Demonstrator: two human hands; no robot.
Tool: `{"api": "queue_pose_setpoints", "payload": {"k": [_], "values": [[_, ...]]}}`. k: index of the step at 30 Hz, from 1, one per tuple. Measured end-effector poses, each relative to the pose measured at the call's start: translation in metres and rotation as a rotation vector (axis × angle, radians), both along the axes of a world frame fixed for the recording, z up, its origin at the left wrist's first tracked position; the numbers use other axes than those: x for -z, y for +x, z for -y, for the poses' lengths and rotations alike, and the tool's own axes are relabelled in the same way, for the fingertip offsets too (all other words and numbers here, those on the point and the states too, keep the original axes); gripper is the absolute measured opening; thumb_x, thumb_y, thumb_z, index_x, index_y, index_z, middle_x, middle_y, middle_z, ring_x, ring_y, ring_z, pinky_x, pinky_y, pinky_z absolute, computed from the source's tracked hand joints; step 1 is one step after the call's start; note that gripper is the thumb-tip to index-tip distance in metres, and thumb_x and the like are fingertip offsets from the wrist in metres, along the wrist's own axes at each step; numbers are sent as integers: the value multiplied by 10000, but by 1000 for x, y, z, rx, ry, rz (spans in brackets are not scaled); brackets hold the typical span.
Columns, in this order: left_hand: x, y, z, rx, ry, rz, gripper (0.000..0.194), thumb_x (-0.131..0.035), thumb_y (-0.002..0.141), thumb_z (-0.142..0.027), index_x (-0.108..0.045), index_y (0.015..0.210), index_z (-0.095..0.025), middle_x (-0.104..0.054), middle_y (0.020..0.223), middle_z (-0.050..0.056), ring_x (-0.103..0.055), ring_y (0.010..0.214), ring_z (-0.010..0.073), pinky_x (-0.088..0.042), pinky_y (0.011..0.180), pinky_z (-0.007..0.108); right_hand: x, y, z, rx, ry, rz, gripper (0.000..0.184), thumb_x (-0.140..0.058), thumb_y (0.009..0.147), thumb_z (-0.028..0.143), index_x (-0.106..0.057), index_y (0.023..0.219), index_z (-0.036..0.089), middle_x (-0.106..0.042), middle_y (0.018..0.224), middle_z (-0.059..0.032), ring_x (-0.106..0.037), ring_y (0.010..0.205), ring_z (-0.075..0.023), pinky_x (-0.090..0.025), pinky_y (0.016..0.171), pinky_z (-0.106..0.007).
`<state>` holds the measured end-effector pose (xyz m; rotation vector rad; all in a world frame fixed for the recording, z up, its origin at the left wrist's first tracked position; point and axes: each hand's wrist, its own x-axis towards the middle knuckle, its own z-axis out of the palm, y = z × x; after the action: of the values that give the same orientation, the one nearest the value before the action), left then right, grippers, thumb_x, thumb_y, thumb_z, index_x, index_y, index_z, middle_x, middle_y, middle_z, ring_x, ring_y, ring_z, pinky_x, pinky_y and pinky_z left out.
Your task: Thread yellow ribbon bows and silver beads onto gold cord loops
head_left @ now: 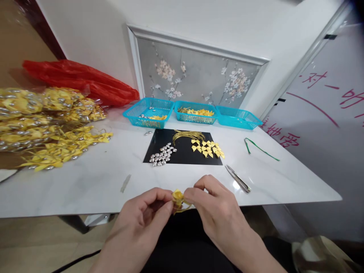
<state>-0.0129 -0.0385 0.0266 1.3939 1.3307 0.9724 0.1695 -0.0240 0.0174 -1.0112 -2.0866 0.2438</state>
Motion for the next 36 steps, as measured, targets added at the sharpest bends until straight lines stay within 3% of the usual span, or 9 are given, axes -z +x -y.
{"api": "queue_pose_setpoints", "payload": {"k": [7,11,18,21,28,32,36], "values": [[2,-1,-2,71,-34,71,195,-667,844,-400,-769,853,-234,-763,816,23,-690,805,196,-530,749,265,1,-1,-2,-98,-170,-156,250,-530,952,73,-737,962,213,-570,827,-32,-582,721,-152,-477,617,-256],[2,-1,-2,49,-8,50,192,-658,853,-402,-753,820,-239,-743,800,15,-666,789,185,-527,727,249,1,-2,0,-37,-107,-122,221,-505,962,74,-695,896,164,-568,806,-48,-566,700,-159,-478,613,-266],[5,1,2,0,96,-25,194,-623,865,-381,-728,791,-235,-742,839,21,-677,777,190,-529,685,247,-1,-1,5,62,162,63,269,-464,953,32,-698,912,159,-563,750,-49,-518,657,-170,-444,588,-281],[7,1,2,-30,139,-73,188,-600,875,-372,-713,811,-236,-731,814,15,-677,759,191,-528,670,249,-4,1,4,29,117,59,289,-466,947,22,-713,944,171,-583,779,-55,-538,680,-176,-462,603,-287],[0,2,-3,42,121,-13,183,-609,847,-331,-729,762,-222,-701,761,19,-679,769,201,-537,694,259,-3,-1,-1,-78,-124,-121,243,-534,952,90,-747,932,205,-597,806,-45,-594,687,-158,-507,594,-259],[1,5,-2,1,185,-28,170,-622,841,-310,-728,736,-229,-706,768,12,-692,745,187,-546,665,237,1,-7,2,-79,-50,-199,251,-523,953,70,-734,910,199,-662,843,-51,-650,713,-142,-547,619,-232],[6,7,0,-82,313,-84,158,-619,839,-258,-744,742,-247,-748,822,6,-714,723,165,-564,653,217,2,-13,8,-41,68,-112,270,-474,965,36,-700,979,182,-728,875,-61,-702,750,-166,-595,661,-261]]}}
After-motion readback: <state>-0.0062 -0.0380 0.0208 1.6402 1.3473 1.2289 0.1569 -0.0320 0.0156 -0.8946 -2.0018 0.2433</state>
